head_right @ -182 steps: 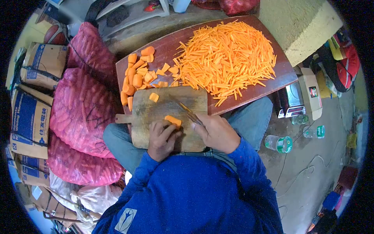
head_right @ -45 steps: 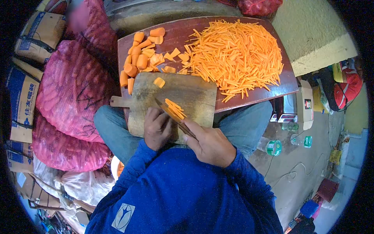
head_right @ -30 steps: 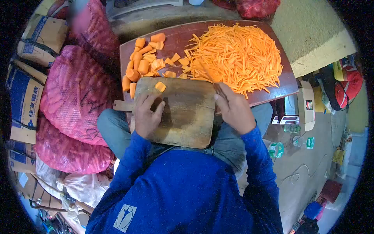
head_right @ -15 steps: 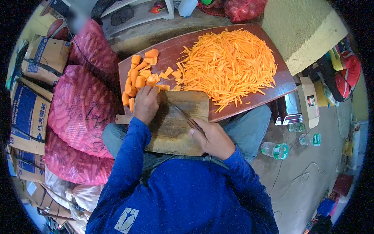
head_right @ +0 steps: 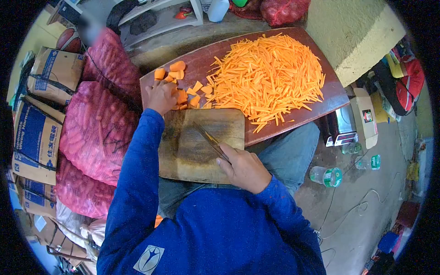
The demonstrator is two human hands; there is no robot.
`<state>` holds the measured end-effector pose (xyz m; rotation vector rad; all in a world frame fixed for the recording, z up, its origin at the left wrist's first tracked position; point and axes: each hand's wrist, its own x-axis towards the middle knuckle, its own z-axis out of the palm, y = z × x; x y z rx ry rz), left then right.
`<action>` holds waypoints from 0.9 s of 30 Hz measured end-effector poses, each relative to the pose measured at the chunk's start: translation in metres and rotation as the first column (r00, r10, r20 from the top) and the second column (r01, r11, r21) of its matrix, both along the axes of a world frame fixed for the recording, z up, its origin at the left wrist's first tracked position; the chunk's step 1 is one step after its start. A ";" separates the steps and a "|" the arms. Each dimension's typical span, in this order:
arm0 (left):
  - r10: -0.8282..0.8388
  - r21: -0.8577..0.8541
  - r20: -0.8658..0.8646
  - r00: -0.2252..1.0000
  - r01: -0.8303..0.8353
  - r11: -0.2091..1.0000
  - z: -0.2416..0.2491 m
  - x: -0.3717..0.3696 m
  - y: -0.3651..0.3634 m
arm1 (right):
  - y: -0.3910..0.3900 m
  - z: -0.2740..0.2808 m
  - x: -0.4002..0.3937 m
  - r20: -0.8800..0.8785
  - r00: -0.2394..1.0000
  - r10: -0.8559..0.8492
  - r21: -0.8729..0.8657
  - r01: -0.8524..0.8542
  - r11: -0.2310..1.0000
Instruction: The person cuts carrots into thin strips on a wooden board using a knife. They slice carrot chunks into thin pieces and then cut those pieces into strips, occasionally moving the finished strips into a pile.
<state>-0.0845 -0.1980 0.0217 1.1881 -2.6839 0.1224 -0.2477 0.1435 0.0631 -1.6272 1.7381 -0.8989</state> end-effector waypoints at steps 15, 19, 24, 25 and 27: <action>-0.216 -0.041 0.049 0.975 0.218 0.975 0.004 0.000 -0.009 | 0.001 0.002 0.000 0.018 1.000 -0.022 -0.017 0.023 1.000; -0.302 -0.190 -0.045 0.952 0.289 0.938 0.003 0.001 -0.003 | 0.000 0.002 -0.003 0.056 0.998 -0.027 -0.026 0.029 0.999; -0.345 -0.232 -0.274 0.898 0.287 0.930 0.013 0.022 0.079 | 0.000 0.004 -0.005 0.102 0.991 -0.086 -0.018 0.088 0.996; -0.398 -0.241 -0.279 0.874 0.338 0.910 0.006 0.031 0.103 | 0.000 0.005 -0.007 0.113 0.989 -0.098 -0.019 0.101 0.995; -0.426 -0.108 -0.466 0.776 0.428 0.897 0.018 0.036 0.164 | -0.001 0.007 -0.010 0.135 0.986 -0.100 0.004 0.100 0.995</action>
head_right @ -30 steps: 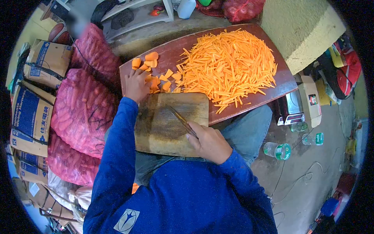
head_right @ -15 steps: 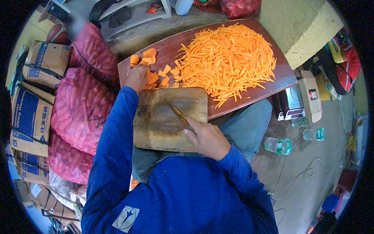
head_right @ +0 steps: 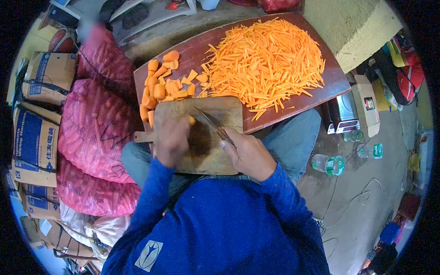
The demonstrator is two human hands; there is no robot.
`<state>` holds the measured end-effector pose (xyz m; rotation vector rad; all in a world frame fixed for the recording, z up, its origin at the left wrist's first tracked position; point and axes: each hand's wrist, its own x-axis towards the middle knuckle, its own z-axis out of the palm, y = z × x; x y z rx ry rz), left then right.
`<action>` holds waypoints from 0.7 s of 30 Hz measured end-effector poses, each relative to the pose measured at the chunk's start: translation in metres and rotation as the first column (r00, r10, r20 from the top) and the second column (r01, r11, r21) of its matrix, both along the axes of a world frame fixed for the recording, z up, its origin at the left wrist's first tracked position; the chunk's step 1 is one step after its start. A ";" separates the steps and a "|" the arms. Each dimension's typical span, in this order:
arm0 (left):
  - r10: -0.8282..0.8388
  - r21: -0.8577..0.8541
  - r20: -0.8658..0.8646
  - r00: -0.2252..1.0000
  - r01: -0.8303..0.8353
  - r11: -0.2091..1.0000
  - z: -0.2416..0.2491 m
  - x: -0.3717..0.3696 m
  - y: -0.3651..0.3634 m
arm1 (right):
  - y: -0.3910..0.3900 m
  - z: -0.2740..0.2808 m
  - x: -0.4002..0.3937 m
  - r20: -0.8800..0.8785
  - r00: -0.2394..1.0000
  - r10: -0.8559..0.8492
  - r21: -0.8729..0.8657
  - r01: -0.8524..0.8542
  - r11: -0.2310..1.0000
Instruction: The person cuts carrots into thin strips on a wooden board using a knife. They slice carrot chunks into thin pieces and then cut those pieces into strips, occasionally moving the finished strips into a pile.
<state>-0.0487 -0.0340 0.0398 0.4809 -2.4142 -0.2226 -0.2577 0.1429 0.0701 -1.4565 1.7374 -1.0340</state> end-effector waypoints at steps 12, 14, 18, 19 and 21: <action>-0.078 0.299 0.035 0.996 0.064 0.952 -0.006 0.024 0.035 | -0.007 0.002 0.001 -0.056 0.996 0.072 -0.005 -0.072 0.997; -0.081 0.270 0.090 0.993 0.054 0.961 -0.009 0.022 0.042 | -0.003 0.001 0.006 -0.067 0.995 0.078 -0.013 -0.079 0.997; -0.052 0.215 0.149 0.988 0.019 0.976 -0.015 0.012 0.049 | 0.006 0.003 0.016 -0.125 0.983 0.136 -0.007 -0.138 0.990; -0.026 0.196 0.137 0.990 -0.001 0.981 -0.015 0.011 0.050 | 0.008 0.006 0.019 -0.107 0.982 0.154 -0.020 -0.157 0.987; -0.010 0.170 0.180 0.984 -0.022 0.985 -0.018 0.015 0.052 | 0.013 0.006 0.022 -0.153 0.972 0.176 0.007 -0.177 0.984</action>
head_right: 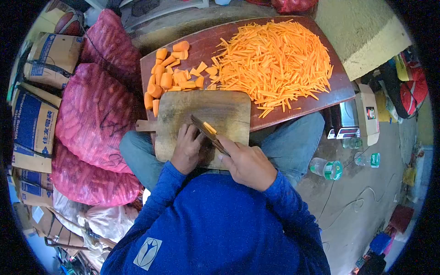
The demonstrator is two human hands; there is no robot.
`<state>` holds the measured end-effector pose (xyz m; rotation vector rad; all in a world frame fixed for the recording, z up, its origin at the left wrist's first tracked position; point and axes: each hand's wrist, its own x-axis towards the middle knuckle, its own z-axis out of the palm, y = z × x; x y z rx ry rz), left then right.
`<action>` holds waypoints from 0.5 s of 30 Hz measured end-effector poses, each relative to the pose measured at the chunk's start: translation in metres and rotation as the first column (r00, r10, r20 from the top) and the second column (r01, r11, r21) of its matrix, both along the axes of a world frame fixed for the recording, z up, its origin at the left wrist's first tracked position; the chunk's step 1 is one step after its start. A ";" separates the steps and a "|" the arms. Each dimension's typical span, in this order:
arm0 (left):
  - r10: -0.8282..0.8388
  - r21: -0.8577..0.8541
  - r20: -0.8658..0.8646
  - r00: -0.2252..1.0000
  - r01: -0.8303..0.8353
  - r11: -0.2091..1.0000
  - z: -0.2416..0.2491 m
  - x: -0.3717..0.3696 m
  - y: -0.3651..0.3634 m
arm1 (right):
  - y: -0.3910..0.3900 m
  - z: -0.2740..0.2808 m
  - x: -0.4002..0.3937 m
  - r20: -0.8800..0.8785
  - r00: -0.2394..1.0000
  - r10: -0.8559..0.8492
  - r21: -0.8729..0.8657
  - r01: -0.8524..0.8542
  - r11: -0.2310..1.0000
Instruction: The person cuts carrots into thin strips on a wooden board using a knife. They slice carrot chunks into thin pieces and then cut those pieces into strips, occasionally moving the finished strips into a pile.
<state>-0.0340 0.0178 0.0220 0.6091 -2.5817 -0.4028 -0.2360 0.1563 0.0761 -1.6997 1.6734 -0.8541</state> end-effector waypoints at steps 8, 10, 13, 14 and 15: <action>-0.035 -0.027 0.004 0.999 0.035 0.999 -0.013 0.004 0.000 | 0.023 0.039 0.004 -0.151 0.988 0.044 0.150 -0.021 0.988; -0.031 0.001 0.014 0.999 0.031 1.000 -0.014 0.004 0.001 | 0.021 0.047 0.008 -0.178 0.983 0.043 0.208 -0.005 0.978; -0.016 0.010 -0.004 1.000 0.016 1.000 -0.008 0.003 0.001 | -0.001 0.019 0.013 -0.214 0.974 0.072 0.223 -0.023 0.975; -0.016 0.015 -0.005 1.000 0.017 1.000 -0.008 0.003 0.003 | -0.013 0.011 0.015 -0.214 0.974 0.073 0.228 -0.022 0.973; -0.012 0.038 -0.015 1.000 0.013 0.999 -0.007 0.002 0.002 | -0.028 0.004 0.016 -0.180 0.980 0.082 0.197 -0.046 0.979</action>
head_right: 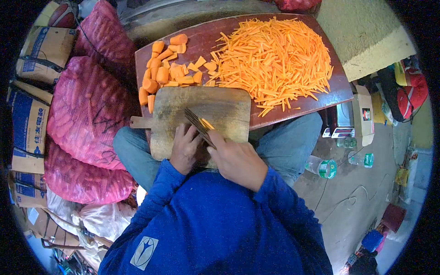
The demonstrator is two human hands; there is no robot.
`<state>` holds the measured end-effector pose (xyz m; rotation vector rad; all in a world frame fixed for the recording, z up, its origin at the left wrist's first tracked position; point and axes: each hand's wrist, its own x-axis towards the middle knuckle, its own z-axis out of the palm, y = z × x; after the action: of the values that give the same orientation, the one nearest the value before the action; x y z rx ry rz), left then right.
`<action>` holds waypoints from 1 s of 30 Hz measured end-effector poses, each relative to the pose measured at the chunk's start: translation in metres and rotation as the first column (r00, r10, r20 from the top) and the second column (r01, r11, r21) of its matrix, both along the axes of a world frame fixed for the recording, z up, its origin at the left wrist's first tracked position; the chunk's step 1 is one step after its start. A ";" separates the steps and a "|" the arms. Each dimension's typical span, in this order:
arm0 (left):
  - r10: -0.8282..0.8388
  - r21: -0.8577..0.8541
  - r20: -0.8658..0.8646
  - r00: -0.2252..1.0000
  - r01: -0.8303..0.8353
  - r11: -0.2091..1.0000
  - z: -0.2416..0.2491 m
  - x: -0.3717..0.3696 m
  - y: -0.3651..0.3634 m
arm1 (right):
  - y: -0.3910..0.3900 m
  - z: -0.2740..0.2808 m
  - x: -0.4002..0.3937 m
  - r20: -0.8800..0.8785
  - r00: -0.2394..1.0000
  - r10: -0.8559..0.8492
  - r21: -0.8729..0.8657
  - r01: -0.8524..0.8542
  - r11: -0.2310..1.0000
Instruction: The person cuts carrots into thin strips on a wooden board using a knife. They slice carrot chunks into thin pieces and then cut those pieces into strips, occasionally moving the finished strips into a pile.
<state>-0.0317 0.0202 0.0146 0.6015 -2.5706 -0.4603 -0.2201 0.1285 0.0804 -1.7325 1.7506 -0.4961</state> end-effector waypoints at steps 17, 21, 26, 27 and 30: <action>0.013 0.017 -0.063 0.998 -0.012 1.000 -0.007 0.005 -0.003 | -0.005 0.014 0.000 0.059 0.998 0.038 0.024 -0.040 0.999; 0.039 0.036 -0.083 0.996 -0.036 0.999 -0.011 0.007 -0.001 | 0.024 0.028 0.000 0.071 0.997 -0.004 0.062 -0.001 0.998; 0.031 0.039 -0.084 0.996 -0.028 0.999 -0.006 0.006 0.001 | -0.007 0.006 0.005 0.088 0.996 0.004 0.031 -0.006 1.000; 0.034 0.052 -0.079 0.996 -0.030 0.998 -0.006 0.007 0.002 | -0.010 0.007 0.004 0.097 0.995 0.010 0.051 -0.015 0.999; 0.037 0.041 -0.087 0.995 -0.033 0.999 -0.006 0.006 0.000 | 0.008 0.024 0.000 0.111 0.994 -0.004 0.056 -0.002 0.998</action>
<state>-0.0261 0.0200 0.0090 0.6251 -2.4687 -0.5152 -0.2205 0.1366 0.1039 -1.6336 1.6716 -0.5286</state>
